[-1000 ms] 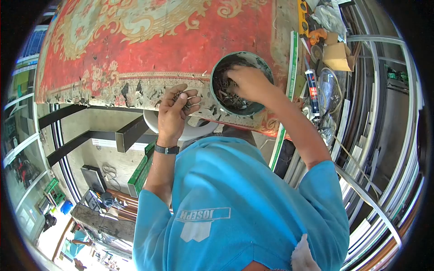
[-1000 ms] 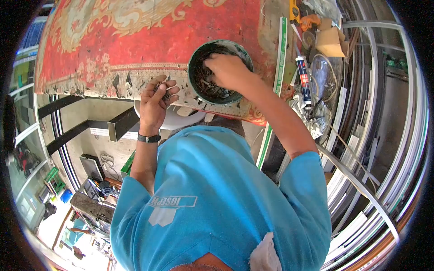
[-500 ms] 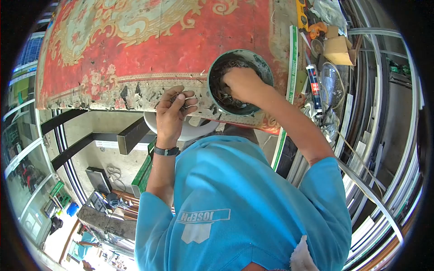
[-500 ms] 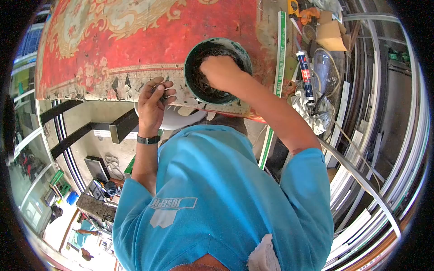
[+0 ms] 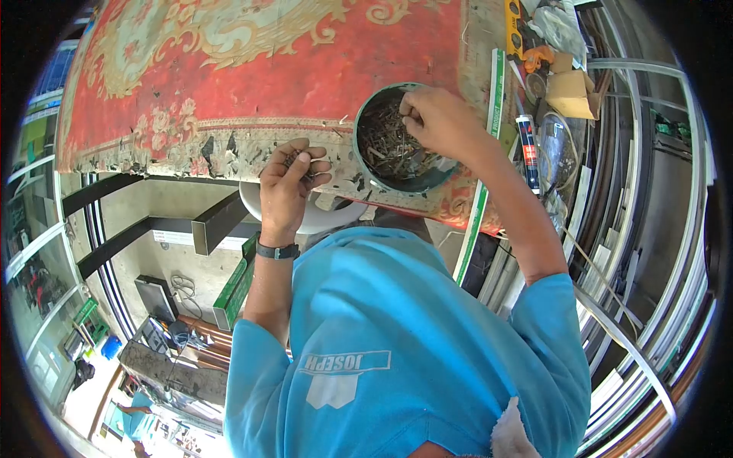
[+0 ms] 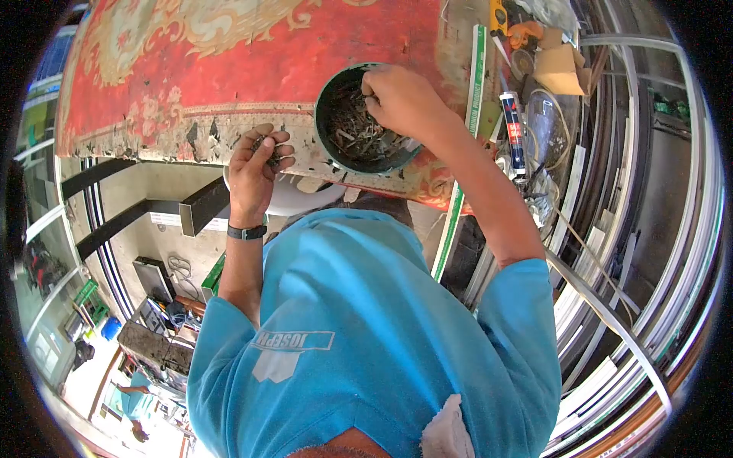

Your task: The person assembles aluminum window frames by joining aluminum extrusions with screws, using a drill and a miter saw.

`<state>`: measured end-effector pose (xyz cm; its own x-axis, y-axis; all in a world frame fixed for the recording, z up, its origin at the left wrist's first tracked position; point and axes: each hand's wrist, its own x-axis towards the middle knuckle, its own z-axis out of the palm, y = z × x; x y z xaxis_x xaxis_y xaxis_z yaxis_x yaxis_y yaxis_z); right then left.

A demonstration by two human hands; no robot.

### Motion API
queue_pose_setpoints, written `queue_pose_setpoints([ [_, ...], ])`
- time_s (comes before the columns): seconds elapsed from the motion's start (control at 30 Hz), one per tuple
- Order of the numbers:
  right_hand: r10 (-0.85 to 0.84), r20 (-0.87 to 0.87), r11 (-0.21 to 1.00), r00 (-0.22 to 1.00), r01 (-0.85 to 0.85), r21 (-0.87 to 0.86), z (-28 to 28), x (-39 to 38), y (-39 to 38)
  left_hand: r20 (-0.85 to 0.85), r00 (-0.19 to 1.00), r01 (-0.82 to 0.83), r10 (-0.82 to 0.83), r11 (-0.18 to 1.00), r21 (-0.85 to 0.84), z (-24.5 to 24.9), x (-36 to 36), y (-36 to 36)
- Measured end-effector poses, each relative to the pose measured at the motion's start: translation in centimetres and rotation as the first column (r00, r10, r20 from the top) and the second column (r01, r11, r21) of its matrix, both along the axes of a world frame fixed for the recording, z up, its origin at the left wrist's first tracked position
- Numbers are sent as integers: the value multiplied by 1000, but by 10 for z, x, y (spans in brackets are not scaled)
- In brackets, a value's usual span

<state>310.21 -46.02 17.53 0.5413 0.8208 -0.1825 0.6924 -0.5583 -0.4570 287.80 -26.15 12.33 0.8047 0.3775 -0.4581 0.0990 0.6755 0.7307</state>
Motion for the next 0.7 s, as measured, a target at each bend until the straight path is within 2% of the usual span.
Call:
queue_pose_setpoints([
  [0.07, -1, 152, 999, 988, 6, -34, 0, -6, 1, -2, 1000, 3, -3, 1000, -1, 1, 0, -1],
  [0.17, 27, 120, 998, 992, -34, 55, -6, -13, 0, 7, 1000, 11, -11, 1000, 3, 4, 1, -1],
  [0.27, 172, 102, 984, 980, -166, -65, -7, -9, 3, 13, 1000, 11, -11, 1000, 10, 2, -2, -1],
  [0.37, 382, 67, 922, 922, -375, -94, -25, -14, 5, 17, 1000, 15, -15, 1000, 7, 2, -3, -2],
  [0.47, 534, 106, 811, 839, -473, -344, -44, -17, 13, 33, 999, 17, -17, 1000, 2, 3, -3, -2],
  [0.57, 582, 70, 774, 811, -524, -356, -37, -17, 20, 39, 999, 13, -13, 1000, -2, 5, -3, -3],
  [0.67, 493, 229, 870, 839, -470, -147, -47, -5, 9, 52, 999, 0, 0, 1000, -4, 3, -4, -1],
  [0.7, 369, 168, 925, 914, -379, 27, -41, -1, 7, 54, 999, -9, 9, 1000, -5, 3, -5, 0],
])
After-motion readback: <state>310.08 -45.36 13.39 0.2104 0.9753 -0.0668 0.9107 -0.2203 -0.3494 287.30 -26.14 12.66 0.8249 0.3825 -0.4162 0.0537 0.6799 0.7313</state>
